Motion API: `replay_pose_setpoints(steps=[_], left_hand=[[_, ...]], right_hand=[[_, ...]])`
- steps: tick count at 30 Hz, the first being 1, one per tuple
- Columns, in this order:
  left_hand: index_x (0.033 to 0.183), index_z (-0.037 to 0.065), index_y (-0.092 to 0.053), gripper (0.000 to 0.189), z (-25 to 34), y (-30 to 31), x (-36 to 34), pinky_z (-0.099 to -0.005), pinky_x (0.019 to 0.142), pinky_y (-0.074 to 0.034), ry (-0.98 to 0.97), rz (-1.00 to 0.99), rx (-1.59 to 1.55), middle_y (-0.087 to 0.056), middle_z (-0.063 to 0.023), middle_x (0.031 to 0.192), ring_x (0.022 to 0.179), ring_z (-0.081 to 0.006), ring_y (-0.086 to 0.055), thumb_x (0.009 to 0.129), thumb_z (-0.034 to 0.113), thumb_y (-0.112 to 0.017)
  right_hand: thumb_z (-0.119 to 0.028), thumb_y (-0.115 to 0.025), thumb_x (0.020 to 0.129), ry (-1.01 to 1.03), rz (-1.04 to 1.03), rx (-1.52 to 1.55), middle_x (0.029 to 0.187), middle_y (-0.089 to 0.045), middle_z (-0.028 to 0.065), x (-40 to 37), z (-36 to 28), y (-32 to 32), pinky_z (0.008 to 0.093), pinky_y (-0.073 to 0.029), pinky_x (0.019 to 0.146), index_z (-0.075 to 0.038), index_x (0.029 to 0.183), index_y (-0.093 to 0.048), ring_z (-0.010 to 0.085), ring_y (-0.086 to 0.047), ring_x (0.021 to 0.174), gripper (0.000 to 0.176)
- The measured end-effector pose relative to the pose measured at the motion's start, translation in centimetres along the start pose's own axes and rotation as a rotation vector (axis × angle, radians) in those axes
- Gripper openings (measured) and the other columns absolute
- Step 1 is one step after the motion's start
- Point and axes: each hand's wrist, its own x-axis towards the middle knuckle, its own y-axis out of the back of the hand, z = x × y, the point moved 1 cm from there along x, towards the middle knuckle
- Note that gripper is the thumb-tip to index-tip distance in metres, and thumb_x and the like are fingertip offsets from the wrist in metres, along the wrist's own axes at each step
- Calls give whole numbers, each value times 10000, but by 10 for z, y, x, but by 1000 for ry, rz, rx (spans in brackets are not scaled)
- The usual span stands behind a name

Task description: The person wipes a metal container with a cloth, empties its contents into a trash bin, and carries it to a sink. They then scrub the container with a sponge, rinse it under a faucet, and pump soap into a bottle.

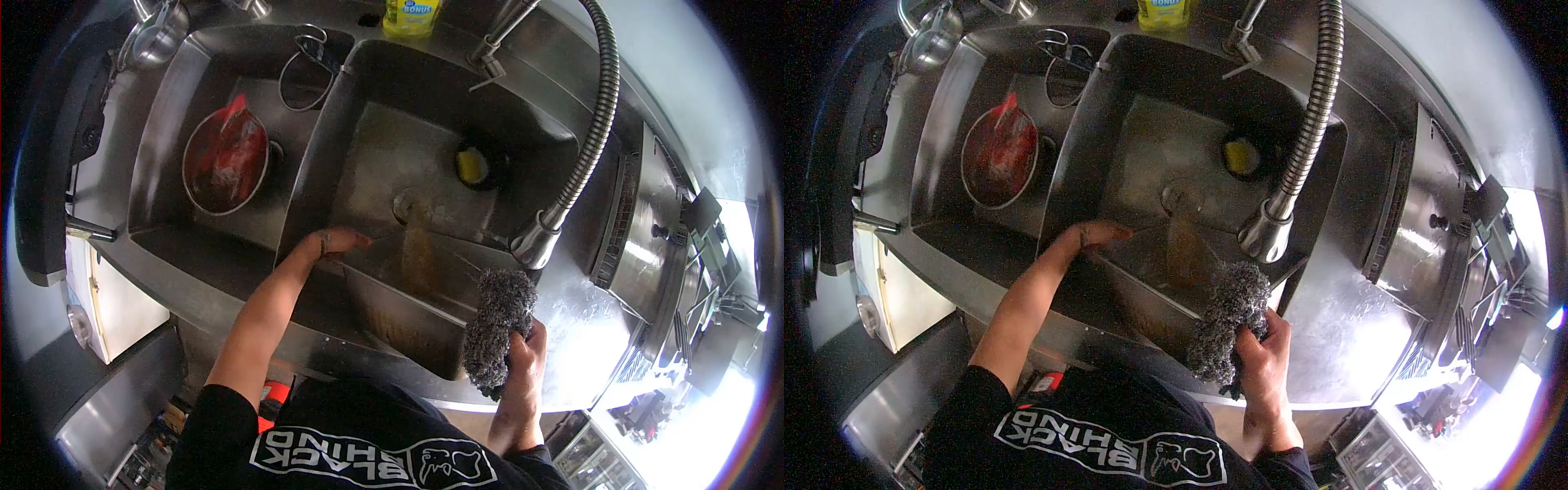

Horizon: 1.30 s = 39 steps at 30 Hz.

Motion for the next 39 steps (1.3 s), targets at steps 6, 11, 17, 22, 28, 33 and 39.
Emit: replay_pose_setpoints(steps=[6,11,17,22,28,33,39], left_hand=[[1255,191,-462,472,-43,3,76,-399,965,-356,-428,-13,373,-388,-37,1342,1208,-254,-390,862,451,-435],[1264,199,-449,486,6,2,-9,-408,955,-367,-60,-59,46,-354,-45,1362,1228,-257,-356,854,460,-448],[1270,192,-440,497,-17,2,24,-421,970,-351,-124,-69,53,-339,-57,1370,1253,-264,-322,856,467,-447],[1284,193,-419,514,-3,3,5,-441,975,-342,-95,-79,71,-328,-65,1376,1257,-270,-317,854,474,-450],[1282,190,-423,507,7,-1,-12,-433,982,-331,-39,-33,-1,-343,-70,1367,1240,-267,-345,857,465,-448],[1278,179,-431,492,-9,3,15,-412,977,-340,-155,-34,135,-377,-70,1346,1212,-257,-384,862,441,-443],[1193,139,-525,414,-38,-1,41,-356,931,-381,-287,161,185,-509,-65,1229,1131,-237,-471,869,381,-434]], right_hand=[[-54,-489,728,34,-93,-2,719,-568,12,3,-3,-1,199,-371,558,53,860,-567,66,-478,616,187],[-56,-484,732,46,-59,-36,727,-573,16,4,2,3,203,-377,564,56,874,-567,71,-483,618,200],[-55,-488,746,33,-96,2,765,-590,31,3,-3,-1,209,-397,595,57,903,-564,83,-507,643,208],[-49,-490,743,25,-94,13,780,-595,36,4,-1,1,213,-409,617,59,913,-560,91,-521,658,213],[-36,-478,748,54,-90,37,790,-599,35,4,-2,-1,212,-410,624,55,928,-563,89,-525,671,219],[-34,-471,751,57,-123,23,793,-601,31,5,-4,-1,212,-408,623,50,925,-568,85,-523,674,216],[-31,-492,718,66,-133,14,809,-605,45,17,16,14,219,-419,638,73,950,-565,96,-535,692,264]])
